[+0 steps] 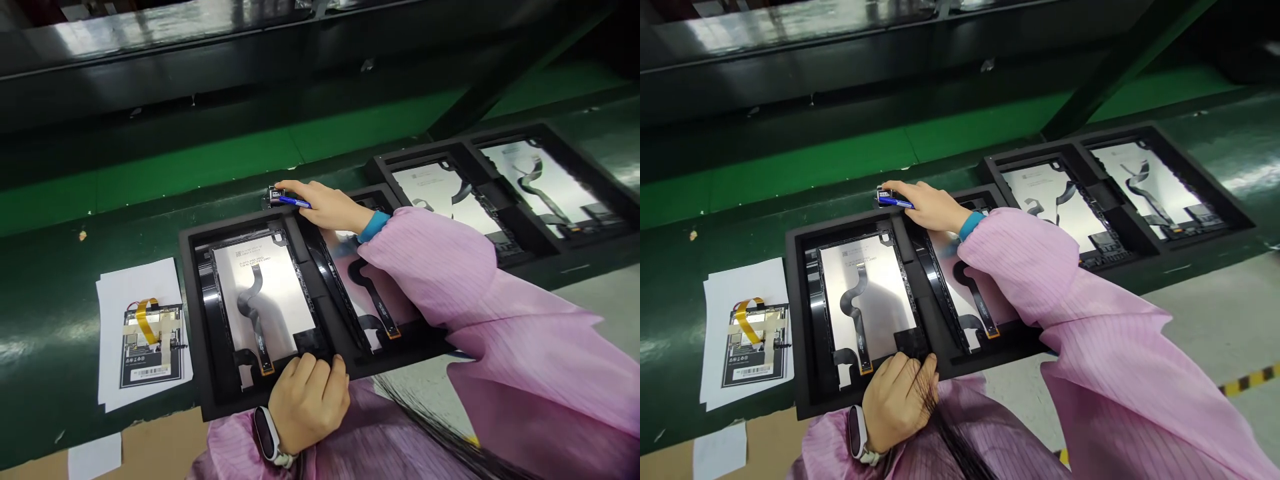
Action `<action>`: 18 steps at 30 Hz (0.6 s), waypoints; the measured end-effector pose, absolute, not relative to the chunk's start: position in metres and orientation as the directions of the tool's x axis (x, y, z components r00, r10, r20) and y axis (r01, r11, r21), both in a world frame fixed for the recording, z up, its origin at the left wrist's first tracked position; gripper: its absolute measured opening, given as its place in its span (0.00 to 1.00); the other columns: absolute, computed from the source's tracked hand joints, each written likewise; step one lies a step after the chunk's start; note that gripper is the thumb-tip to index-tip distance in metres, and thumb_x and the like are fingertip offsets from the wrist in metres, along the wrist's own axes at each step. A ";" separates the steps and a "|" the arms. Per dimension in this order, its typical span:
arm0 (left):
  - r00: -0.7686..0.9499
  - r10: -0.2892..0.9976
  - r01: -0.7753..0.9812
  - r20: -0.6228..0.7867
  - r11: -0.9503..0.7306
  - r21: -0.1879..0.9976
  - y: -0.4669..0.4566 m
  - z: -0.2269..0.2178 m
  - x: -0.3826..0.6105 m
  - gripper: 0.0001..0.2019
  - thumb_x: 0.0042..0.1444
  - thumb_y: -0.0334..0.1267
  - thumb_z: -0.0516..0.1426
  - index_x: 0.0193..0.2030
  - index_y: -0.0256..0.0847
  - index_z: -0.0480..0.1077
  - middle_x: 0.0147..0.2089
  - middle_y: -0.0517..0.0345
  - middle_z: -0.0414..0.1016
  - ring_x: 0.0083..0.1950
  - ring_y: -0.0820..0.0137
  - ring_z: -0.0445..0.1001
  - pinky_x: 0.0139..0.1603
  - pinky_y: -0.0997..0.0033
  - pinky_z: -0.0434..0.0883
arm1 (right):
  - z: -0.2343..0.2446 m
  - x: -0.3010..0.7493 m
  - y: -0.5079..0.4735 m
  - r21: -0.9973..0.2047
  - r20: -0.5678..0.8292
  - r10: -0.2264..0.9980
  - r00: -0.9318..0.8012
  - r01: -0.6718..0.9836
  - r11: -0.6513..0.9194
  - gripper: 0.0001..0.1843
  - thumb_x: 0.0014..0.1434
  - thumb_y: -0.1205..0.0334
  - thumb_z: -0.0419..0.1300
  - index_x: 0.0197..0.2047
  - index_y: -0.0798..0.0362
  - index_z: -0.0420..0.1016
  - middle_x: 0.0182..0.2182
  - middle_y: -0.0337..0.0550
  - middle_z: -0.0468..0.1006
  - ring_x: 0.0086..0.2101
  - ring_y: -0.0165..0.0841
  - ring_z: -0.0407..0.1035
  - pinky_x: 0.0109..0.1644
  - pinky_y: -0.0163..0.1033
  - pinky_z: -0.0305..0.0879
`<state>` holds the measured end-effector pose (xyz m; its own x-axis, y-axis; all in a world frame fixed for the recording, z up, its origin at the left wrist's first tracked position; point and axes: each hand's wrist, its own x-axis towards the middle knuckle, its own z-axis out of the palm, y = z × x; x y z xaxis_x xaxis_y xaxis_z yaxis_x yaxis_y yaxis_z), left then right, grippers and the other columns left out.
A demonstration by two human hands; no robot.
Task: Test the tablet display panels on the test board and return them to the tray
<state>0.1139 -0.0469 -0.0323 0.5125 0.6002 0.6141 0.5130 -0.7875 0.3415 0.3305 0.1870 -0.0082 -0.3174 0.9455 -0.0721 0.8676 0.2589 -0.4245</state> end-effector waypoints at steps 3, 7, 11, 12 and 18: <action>0.495 0.602 0.516 0.627 -0.784 0.346 -0.048 -0.032 0.114 0.10 0.61 0.26 0.54 0.41 0.26 0.77 0.25 0.55 0.69 0.26 0.67 0.69 0.22 0.65 0.66 | -0.007 0.336 0.183 -0.538 0.017 0.898 -0.439 0.753 0.378 0.47 0.57 0.68 0.49 0.79 0.47 0.42 0.74 0.47 0.54 0.67 0.49 0.58 0.66 0.65 0.61; 0.459 0.621 0.502 0.635 -0.771 0.391 -0.049 -0.031 0.112 0.11 0.64 0.28 0.52 0.42 0.27 0.77 0.25 0.54 0.71 0.26 0.66 0.69 0.23 0.64 0.69 | 0.014 0.341 0.146 -0.701 0.055 0.948 -0.315 0.664 0.261 0.42 0.65 0.61 0.49 0.79 0.47 0.38 0.71 0.50 0.61 0.66 0.44 0.60 0.69 0.59 0.59; 0.399 0.652 0.480 0.645 -0.747 0.459 -0.049 -0.029 0.109 0.17 0.72 0.39 0.49 0.46 0.28 0.75 0.28 0.51 0.75 0.28 0.66 0.72 0.27 0.66 0.72 | 0.056 0.327 0.062 -0.850 -0.006 0.927 -0.376 0.489 0.193 0.27 0.73 0.46 0.43 0.67 0.48 0.63 0.46 0.46 0.78 0.46 0.37 0.73 0.51 0.43 0.71; 0.388 0.662 0.468 0.641 -0.741 0.481 -0.049 -0.028 0.108 0.19 0.73 0.43 0.48 0.47 0.29 0.74 0.30 0.50 0.76 0.29 0.66 0.72 0.28 0.66 0.73 | 0.064 0.320 0.039 -0.865 -0.063 0.903 -0.424 0.475 0.163 0.26 0.73 0.43 0.42 0.61 0.49 0.67 0.38 0.43 0.77 0.38 0.34 0.72 0.43 0.39 0.70; 0.329 0.741 0.271 0.585 -0.668 0.693 -0.052 -0.025 0.106 0.17 0.71 0.52 0.51 0.36 0.42 0.64 0.26 0.58 0.70 0.26 0.71 0.67 0.25 0.71 0.65 | 0.055 0.277 -0.066 -0.863 -0.191 0.935 -0.300 0.504 -0.014 0.14 0.71 0.52 0.48 0.36 0.50 0.60 0.25 0.35 0.66 0.24 0.26 0.56 0.28 0.33 0.51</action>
<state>0.1058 -0.0516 -0.0254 0.3288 0.7411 0.5854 0.2709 -0.6678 0.6933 0.2771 -0.0665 0.0551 -0.2999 0.9347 -0.1907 0.5044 -0.0143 -0.8634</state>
